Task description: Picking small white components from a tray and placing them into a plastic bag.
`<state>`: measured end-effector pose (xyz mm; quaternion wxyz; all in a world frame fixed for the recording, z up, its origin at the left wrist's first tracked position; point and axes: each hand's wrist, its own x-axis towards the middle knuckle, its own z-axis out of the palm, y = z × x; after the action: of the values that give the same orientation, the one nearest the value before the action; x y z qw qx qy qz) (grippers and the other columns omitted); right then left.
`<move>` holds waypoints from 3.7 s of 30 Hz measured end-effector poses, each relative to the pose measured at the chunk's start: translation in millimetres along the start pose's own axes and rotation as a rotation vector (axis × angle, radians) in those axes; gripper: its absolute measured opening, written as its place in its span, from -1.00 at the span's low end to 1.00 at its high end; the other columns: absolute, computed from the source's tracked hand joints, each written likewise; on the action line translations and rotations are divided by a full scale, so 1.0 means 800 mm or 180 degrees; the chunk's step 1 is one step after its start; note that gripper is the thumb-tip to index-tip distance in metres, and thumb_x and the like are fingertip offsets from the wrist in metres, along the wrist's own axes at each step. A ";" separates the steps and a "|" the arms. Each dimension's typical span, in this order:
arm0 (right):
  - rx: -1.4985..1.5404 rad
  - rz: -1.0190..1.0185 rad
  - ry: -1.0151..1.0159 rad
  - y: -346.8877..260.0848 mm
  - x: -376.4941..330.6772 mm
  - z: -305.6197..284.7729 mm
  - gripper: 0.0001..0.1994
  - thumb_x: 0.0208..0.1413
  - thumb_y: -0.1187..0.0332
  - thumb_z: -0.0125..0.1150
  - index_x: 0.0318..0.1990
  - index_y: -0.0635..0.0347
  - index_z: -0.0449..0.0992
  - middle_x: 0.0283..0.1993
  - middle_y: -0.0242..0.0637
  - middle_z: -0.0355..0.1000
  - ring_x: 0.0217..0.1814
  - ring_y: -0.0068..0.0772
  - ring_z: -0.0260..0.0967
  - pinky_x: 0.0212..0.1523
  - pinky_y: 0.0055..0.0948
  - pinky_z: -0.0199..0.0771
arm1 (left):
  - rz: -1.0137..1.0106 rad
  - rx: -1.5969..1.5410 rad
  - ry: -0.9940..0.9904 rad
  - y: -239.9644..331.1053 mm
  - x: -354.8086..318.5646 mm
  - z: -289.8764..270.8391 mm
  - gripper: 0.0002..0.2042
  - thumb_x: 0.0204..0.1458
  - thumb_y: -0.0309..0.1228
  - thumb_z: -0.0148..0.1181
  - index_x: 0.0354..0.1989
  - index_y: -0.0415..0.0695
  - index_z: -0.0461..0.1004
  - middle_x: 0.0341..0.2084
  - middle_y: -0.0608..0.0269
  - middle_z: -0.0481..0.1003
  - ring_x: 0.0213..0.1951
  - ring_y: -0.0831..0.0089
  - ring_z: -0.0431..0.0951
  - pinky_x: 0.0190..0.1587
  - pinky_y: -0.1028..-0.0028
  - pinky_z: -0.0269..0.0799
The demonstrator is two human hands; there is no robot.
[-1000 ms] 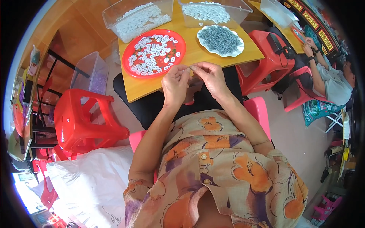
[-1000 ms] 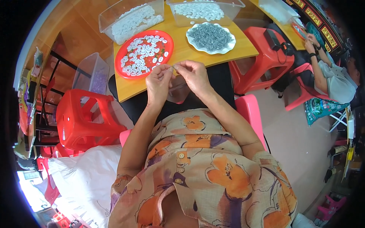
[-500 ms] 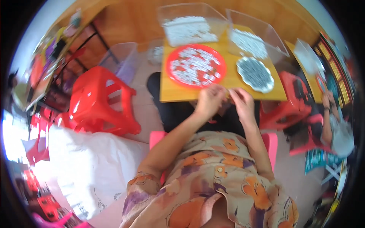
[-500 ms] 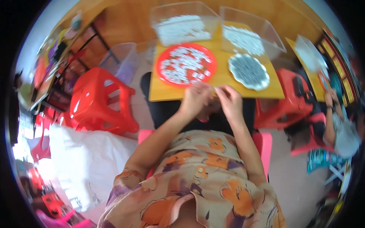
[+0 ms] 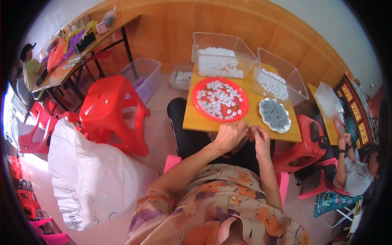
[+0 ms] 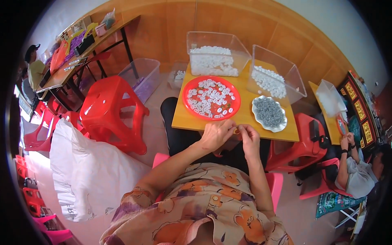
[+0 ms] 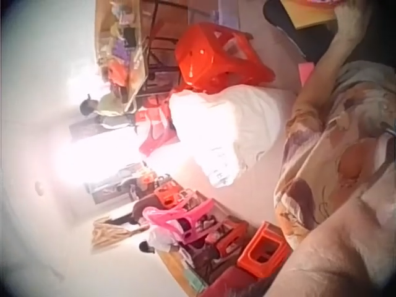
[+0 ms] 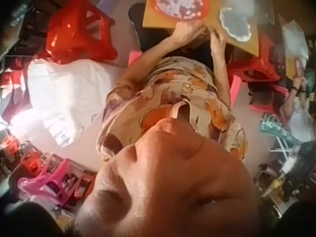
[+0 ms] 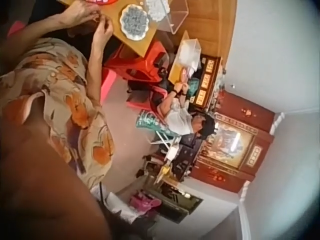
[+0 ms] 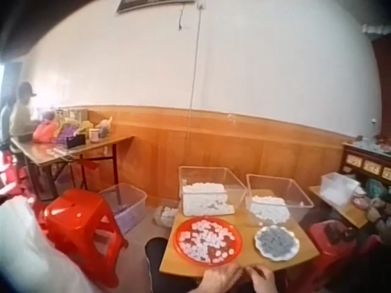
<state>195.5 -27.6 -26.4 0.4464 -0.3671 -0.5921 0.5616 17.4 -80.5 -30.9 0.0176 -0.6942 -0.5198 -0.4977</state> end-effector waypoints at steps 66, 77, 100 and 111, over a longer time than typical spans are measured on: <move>0.0633 0.0517 -0.0159 -0.029 -0.058 -0.038 -0.87 0.30 0.35 0.37 -0.11 0.16 0.74 -0.27 -0.47 0.65 -0.34 -0.63 0.48 -0.26 -0.59 0.44 | -0.1454 -0.2799 -0.0790 0.052 -0.010 0.002 -0.85 0.35 -0.46 0.27 -0.06 -0.28 0.52 -0.42 0.32 0.61 -0.41 0.65 0.57 -0.43 0.61 0.43; -0.0596 -0.0523 0.0319 -0.042 -0.037 -0.054 -0.87 0.23 0.43 0.41 -0.17 0.32 0.72 -0.32 -0.32 0.67 -0.28 -0.60 0.56 -0.19 -0.51 0.56 | -0.2285 -0.2864 -0.1004 0.066 0.026 0.024 -0.86 0.36 -0.42 0.25 -0.09 -0.24 0.52 -0.50 0.35 0.55 -0.59 0.69 0.41 -0.55 0.64 0.25; 0.1197 0.0788 -0.0040 -0.013 -0.028 -0.083 -0.84 0.29 0.32 0.33 -0.26 0.21 0.66 -0.40 -0.46 0.53 -0.44 -0.62 0.42 -0.43 -0.58 0.32 | -0.2287 -0.2720 -0.0770 0.092 0.020 0.058 -0.86 0.38 -0.44 0.23 -0.02 -0.24 0.50 -0.46 0.31 0.57 -0.56 0.66 0.44 -0.49 0.64 0.32; -0.0846 -0.1013 0.0375 -0.034 -0.046 -0.083 -0.83 0.29 0.38 0.32 -0.21 0.35 0.62 -0.35 -0.35 0.58 -0.30 -0.60 0.52 -0.25 -0.50 0.53 | -0.3376 -0.3873 -0.1017 0.082 0.023 0.053 -0.89 0.38 -0.38 0.22 -0.12 -0.15 0.54 -0.51 0.38 0.50 -0.58 0.64 0.39 -0.49 0.61 0.28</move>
<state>271.7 -42.2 -5.6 0.5110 -0.3569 -0.6843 0.3785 93.7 -74.7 -7.4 -0.6734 -0.3069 -0.4143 -0.5298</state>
